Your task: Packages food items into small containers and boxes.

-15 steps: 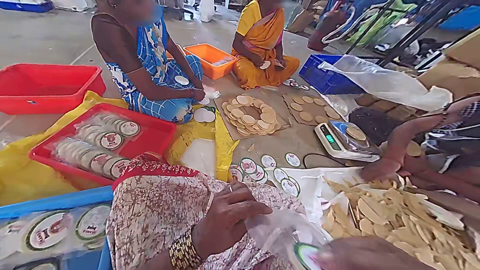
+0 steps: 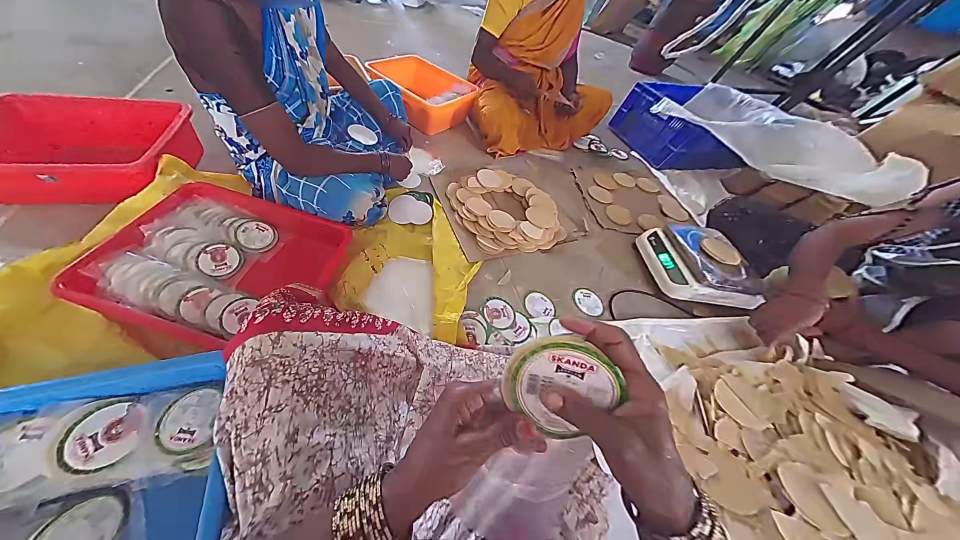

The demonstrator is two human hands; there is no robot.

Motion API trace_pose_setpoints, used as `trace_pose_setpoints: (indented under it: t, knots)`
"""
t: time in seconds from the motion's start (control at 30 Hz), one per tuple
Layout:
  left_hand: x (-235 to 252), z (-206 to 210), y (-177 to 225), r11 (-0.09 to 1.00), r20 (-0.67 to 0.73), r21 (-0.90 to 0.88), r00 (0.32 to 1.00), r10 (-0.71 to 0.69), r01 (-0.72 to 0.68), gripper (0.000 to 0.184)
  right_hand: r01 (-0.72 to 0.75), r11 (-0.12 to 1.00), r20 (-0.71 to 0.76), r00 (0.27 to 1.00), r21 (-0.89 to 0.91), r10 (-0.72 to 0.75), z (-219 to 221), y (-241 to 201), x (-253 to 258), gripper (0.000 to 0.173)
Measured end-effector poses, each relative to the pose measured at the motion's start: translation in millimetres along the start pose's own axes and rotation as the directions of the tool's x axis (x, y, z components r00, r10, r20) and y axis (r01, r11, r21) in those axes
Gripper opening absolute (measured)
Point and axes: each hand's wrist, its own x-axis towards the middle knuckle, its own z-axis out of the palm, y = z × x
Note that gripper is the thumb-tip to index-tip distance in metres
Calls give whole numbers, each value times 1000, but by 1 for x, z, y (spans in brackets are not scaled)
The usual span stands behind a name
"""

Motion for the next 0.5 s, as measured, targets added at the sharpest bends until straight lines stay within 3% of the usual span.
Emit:
trace_pose_setpoints:
  t: [0.1, 0.2, 0.3, 0.4, 0.5]
  knots:
    - [-1, -7, -2, 987, -61, -95, 989, -133, 127, 18, 19, 989, 177, 984, -149, 7, -8, 22, -9, 51]
    - [-1, -15, -2, 969, -97, -73, 966, -241, 235, 19, 16, 969, 451, 887, -247, 101, -17, 30, -18, 71]
    - [-1, -19, -7, 963, -120, -106, 958, -260, 248, 20, 38, 963, 411, 909, -265, 77, -20, 36, -27, 87]
    - [1, -20, -13, 974, -114, -95, 969, -217, 207, 17, 98, 950, 415, 909, -296, 35, -22, 39, -35, 69]
    - [-3, -18, -19, 976, -110, -65, 970, -215, 209, 17, 46, 965, 443, 893, -260, 77, -26, 40, -41, 57]
